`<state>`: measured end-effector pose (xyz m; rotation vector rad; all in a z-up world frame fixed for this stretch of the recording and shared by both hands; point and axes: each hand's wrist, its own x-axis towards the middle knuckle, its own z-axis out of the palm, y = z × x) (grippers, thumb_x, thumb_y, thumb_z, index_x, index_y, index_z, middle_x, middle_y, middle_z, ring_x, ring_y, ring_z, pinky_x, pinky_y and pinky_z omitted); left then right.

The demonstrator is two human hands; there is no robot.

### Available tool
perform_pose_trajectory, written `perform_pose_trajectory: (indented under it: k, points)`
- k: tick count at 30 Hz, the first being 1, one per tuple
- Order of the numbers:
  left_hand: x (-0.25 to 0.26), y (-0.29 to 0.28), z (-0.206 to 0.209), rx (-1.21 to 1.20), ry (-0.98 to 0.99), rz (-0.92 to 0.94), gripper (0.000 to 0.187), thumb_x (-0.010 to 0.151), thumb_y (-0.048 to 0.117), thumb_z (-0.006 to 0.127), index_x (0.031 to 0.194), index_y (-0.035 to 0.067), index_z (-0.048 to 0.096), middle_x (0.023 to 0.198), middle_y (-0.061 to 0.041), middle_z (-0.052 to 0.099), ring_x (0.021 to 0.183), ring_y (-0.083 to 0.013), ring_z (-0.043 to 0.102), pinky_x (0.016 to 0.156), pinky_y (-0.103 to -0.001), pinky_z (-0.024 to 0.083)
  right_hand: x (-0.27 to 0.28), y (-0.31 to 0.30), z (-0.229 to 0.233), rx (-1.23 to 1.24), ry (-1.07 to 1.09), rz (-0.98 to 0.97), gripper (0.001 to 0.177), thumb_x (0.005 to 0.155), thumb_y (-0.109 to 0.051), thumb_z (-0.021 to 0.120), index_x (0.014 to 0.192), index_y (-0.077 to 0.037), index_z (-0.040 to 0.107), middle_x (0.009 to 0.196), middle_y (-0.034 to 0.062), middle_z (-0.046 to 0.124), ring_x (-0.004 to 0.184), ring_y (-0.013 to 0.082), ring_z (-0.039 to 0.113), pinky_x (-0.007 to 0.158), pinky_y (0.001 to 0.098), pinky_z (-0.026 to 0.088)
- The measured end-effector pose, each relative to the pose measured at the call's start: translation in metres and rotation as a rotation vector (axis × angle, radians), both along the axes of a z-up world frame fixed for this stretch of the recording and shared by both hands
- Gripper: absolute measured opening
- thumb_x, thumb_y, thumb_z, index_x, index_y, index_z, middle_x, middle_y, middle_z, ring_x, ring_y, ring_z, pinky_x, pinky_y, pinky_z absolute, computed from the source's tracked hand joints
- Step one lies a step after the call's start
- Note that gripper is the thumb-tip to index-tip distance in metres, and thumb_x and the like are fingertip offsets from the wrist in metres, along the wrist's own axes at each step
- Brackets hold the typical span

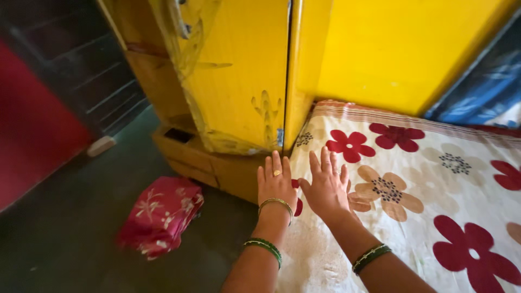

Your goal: The person is smoothing a bedsheet with their hands and tucking the edges under the mattress.

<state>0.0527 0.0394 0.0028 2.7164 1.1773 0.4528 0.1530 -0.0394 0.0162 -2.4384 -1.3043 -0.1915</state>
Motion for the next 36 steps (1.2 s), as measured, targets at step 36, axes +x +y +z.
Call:
perform_pose_trajectory:
  k: [36]
  points:
    - [-0.046,0.033,-0.239,-0.268,0.3,-0.218,0.076,0.093,0.032,0.058,0.159,0.011,0.028,0.168,-0.015,0.017,0.154,-0.0317,0.018,0.123,-0.05,0.016,-0.082,0.029,-0.219,-0.285,0.313,-0.161,0.076,0.089,-0.029,0.069,0.156,-0.015,0.035,0.166,0.0173,0.026,0.153,0.0368,0.024,0.124,0.0506,0.021]
